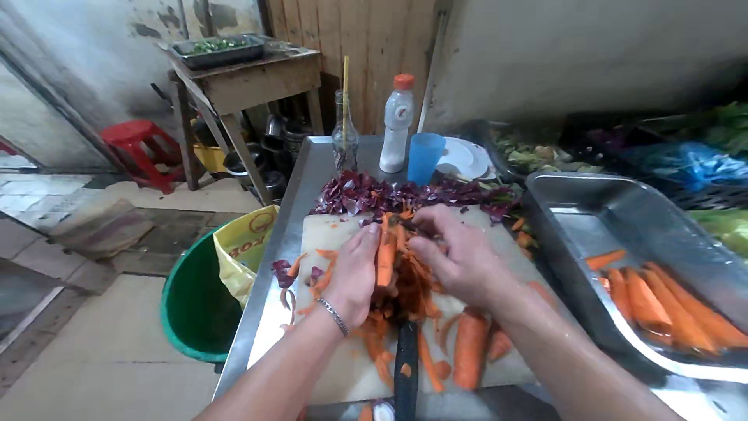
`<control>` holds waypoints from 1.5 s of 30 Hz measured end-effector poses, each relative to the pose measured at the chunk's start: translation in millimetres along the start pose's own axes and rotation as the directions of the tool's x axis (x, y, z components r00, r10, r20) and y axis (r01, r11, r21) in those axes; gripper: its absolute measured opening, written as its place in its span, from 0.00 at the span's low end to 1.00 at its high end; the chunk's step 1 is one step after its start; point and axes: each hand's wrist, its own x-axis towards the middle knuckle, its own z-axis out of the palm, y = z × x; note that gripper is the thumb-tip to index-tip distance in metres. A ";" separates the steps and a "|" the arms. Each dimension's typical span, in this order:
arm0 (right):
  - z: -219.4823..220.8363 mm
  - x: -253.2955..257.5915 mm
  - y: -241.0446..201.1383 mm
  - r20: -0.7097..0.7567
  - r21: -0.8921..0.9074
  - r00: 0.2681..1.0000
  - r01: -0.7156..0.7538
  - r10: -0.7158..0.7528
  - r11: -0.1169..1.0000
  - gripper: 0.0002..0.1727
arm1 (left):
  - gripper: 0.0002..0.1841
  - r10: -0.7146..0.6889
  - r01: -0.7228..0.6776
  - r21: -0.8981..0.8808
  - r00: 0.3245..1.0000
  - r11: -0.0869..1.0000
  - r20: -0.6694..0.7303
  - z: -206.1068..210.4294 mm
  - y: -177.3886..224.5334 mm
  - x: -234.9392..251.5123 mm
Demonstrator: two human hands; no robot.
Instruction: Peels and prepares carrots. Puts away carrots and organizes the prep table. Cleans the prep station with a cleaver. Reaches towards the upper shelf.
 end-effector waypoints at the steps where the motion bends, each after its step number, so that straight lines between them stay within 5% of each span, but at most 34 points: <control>1: 3.8 -1.2 -5.3 0.016 -0.022 0.999 0.049 -0.048 0.999 0.24 | 0.23 0.024 -0.024 0.025 1.000 0.999 -0.014 -1.5 -1.9 1.1; 4: 6.3 0.9 -4.5 0.029 -0.071 0.995 0.095 -0.093 0.993 0.25 | 0.20 0.024 -0.024 0.040 1.000 0.999 0.008 1.1 -0.3 -0.9; 11: -10.8 6.0 21.2 0.006 -0.029 0.983 -0.181 0.182 0.983 0.22 | 0.26 -0.073 0.067 0.045 0.987 0.997 0.146 2.9 4.8 -3.6; 17: 9.8 -5.9 -14.9 0.011 0.005 1.000 -0.003 0.003 1.000 0.26 | 0.30 -0.045 0.041 -0.058 0.996 0.998 -0.081 -2.9 3.8 1.6; 22: 25.8 -15.5 -36.9 0.052 -0.013 0.980 0.194 -0.193 0.981 0.25 | 0.27 0.085 -0.090 -0.079 0.994 0.993 -0.072 -10.2 -5.8 3.2; 30: 10.7 -5.7 -9.4 0.034 -0.030 0.998 0.050 -0.049 0.998 0.25 | 0.30 -0.011 0.007 -0.106 0.999 0.994 -0.039 6.2 5.8 -4.7; 35: 14.7 -11.2 -19.8 0.035 -0.012 0.981 0.189 -0.189 0.982 0.26 | 0.24 0.034 -0.035 -0.119 0.999 0.992 -0.014 -5.5 -1.4 -1.7; 45: 13.6 -3.8 -1.5 -0.057 -0.083 0.967 0.242 -0.247 0.967 0.26 | 0.27 -0.027 0.033 -0.129 0.999 0.991 0.047 3.5 9.3 -7.2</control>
